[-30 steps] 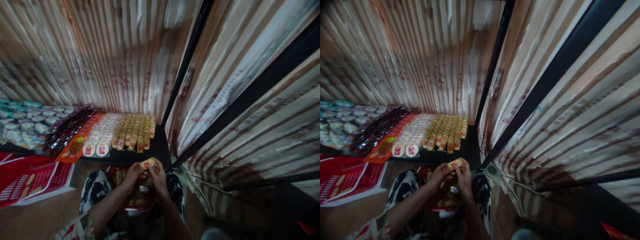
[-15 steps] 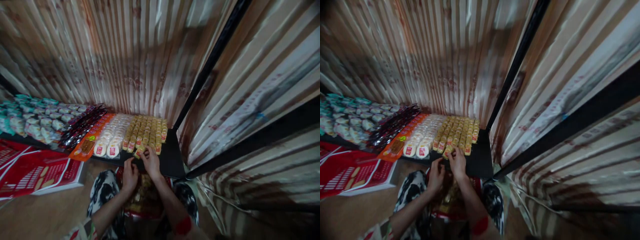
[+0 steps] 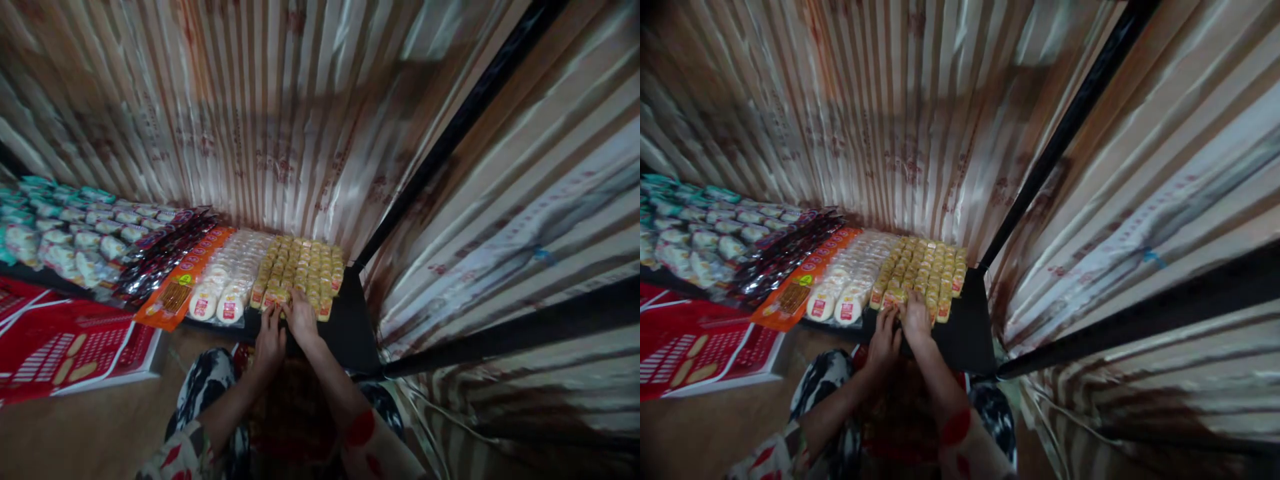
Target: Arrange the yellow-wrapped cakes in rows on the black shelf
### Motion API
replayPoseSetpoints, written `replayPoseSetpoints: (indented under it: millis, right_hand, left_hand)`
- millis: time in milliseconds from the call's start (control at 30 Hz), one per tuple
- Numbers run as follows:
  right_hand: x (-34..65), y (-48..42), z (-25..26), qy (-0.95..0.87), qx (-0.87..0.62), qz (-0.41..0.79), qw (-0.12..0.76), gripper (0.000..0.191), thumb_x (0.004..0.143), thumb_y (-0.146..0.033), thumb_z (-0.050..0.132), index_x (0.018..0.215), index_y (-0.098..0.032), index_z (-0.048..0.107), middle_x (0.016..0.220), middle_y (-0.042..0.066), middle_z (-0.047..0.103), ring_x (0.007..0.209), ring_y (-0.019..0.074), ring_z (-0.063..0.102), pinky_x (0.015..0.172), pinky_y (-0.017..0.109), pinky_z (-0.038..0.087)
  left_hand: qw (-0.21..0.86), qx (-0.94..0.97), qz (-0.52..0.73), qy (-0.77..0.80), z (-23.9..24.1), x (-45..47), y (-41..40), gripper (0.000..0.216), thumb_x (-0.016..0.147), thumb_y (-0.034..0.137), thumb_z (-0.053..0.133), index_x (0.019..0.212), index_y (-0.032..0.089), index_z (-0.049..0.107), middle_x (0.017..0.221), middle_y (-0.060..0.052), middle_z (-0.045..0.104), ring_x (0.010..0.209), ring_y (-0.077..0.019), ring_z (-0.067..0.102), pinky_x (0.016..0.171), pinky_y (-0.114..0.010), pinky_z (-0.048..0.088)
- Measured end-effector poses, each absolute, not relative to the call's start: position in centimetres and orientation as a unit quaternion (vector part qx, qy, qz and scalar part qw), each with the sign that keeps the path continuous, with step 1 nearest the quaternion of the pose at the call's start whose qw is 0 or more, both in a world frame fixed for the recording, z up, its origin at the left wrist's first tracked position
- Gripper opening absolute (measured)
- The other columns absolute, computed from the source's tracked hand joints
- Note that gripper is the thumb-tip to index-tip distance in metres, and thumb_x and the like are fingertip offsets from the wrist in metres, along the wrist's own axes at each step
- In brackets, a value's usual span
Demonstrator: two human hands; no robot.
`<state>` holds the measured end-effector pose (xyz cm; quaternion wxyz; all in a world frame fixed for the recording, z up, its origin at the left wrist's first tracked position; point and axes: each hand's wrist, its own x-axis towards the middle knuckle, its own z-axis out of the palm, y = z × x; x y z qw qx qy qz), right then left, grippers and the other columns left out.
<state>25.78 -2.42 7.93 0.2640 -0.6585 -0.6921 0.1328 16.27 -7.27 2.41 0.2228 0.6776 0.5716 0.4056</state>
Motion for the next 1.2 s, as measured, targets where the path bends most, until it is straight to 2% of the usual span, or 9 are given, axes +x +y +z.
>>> replayPoseSetpoints:
  millis: [133, 233, 333, 467, 600, 700, 833, 1000, 1200]
  right_hand:
    - [25.9, -3.4, 7.5, -0.696, -0.629, 0.144, 0.315, 0.042, 0.084, -0.016, 0.046, 0.126, -0.018, 0.047, 0.120, 0.014, 0.054, 0.094, 0.0210, 0.059, 0.082, 0.033, 0.048]
    - [26.2, -4.8, 6.5, -0.695, -0.621, 0.129, 0.339, 0.036, 0.087, -0.017, 0.039, 0.121, -0.016, 0.051, 0.113, 0.014, 0.055, 0.096, 0.0208, 0.058, 0.083, 0.034, 0.049]
    - [26.6, -5.9, 5.0, -0.694, -0.629, 0.129, 0.325, 0.037, 0.087, -0.017, 0.034, 0.118, -0.017, 0.054, 0.108, 0.013, 0.059, 0.093, 0.0210, 0.059, 0.081, 0.034, 0.050]
    - [27.1, -6.1, 3.4, -0.710, -0.638, 0.134, 0.267, 0.045, 0.086, -0.016, 0.031, 0.128, -0.016, 0.049, 0.106, 0.015, 0.061, 0.086, 0.0229, 0.061, 0.074, 0.034, 0.052]
    - [27.4, -5.9, 2.3, -0.710, -0.645, 0.119, 0.256, 0.046, 0.085, -0.015, 0.033, 0.128, -0.017, 0.050, 0.101, 0.014, 0.061, 0.077, 0.0189, 0.062, 0.068, 0.028, 0.052]
    - [27.4, -6.0, 1.3, -0.711, -0.629, 0.107, 0.297, 0.047, 0.084, -0.014, 0.033, 0.127, -0.016, 0.051, 0.097, 0.013, 0.061, 0.081, 0.0179, 0.061, 0.073, 0.026, 0.052]
    - [27.4, -6.2, 0.1, -0.711, -0.604, 0.109, 0.343, 0.046, 0.085, -0.013, 0.030, 0.125, -0.012, 0.053, 0.098, 0.014, 0.061, 0.089, 0.0193, 0.060, 0.082, 0.031, 0.052]
    - [27.3, -6.4, -0.3, -0.695, -0.613, 0.100, 0.361, 0.046, 0.086, -0.014, 0.029, 0.125, -0.012, 0.053, 0.100, 0.016, 0.062, 0.092, 0.0205, 0.059, 0.083, 0.034, 0.052]
    - [27.4, -6.6, -0.1, -0.696, -0.608, 0.099, 0.367, 0.046, 0.087, -0.015, 0.029, 0.127, -0.012, 0.051, 0.099, 0.015, 0.062, 0.092, 0.0201, 0.058, 0.084, 0.033, 0.051]
  left_hand:
    - [0.213, 0.684, 0.394, 0.575, 1.5, 16.5, -7.1, 0.047, 0.082, 0.010, 0.037, 0.129, 0.010, 0.040, 0.135, -0.018, 0.035, 0.127, -0.0248, 0.039, 0.104, -0.042, 0.038]
    - [0.204, 0.693, 0.392, 0.569, 0.9, 16.5, -7.1, 0.047, 0.082, 0.011, 0.037, 0.129, 0.013, 0.043, 0.137, -0.017, 0.035, 0.126, -0.0245, 0.041, 0.102, -0.041, 0.041]
    - [0.201, 0.698, 0.381, 0.572, 0.9, 16.5, -7.1, 0.049, 0.083, 0.012, 0.039, 0.131, 0.017, 0.043, 0.138, -0.015, 0.036, 0.125, -0.0238, 0.042, 0.101, -0.039, 0.042]
    - [0.202, 0.694, 0.361, 0.589, 1.4, 16.4, -6.7, 0.056, 0.079, 0.007, 0.038, 0.134, 0.019, 0.041, 0.139, -0.014, 0.036, 0.127, -0.0253, 0.039, 0.099, -0.040, 0.042]
    - [0.243, 0.683, 0.361, 0.587, 1.8, 16.2, -6.3, 0.056, 0.076, 0.009, 0.044, 0.129, 0.027, 0.049, 0.137, -0.008, 0.043, 0.128, -0.0268, 0.038, 0.100, -0.042, 0.040]
    - [0.247, 0.689, 0.349, 0.585, 1.8, 16.0, -6.0, 0.055, 0.076, 0.009, 0.043, 0.128, 0.026, 0.050, 0.136, -0.008, 0.045, 0.129, -0.0264, 0.036, 0.102, -0.043, 0.037]
    - [0.200, 0.710, 0.345, 0.581, 1.2, 16.0, -5.8, 0.056, 0.076, 0.008, 0.041, 0.130, 0.023, 0.048, 0.135, -0.010, 0.044, 0.128, -0.0260, 0.037, 0.104, -0.042, 0.035]
    - [0.148, 0.727, 0.351, 0.571, 0.5, 16.3, -5.6, 0.054, 0.078, 0.007, 0.040, 0.129, 0.021, 0.048, 0.135, -0.011, 0.043, 0.128, -0.0245, 0.037, 0.104, -0.042, 0.035]
    - [0.136, 0.738, 0.343, 0.565, 0.4, 16.5, -5.2, 0.055, 0.078, 0.006, 0.040, 0.131, 0.020, 0.046, 0.138, -0.012, 0.040, 0.129, -0.0246, 0.034, 0.105, -0.043, 0.034]
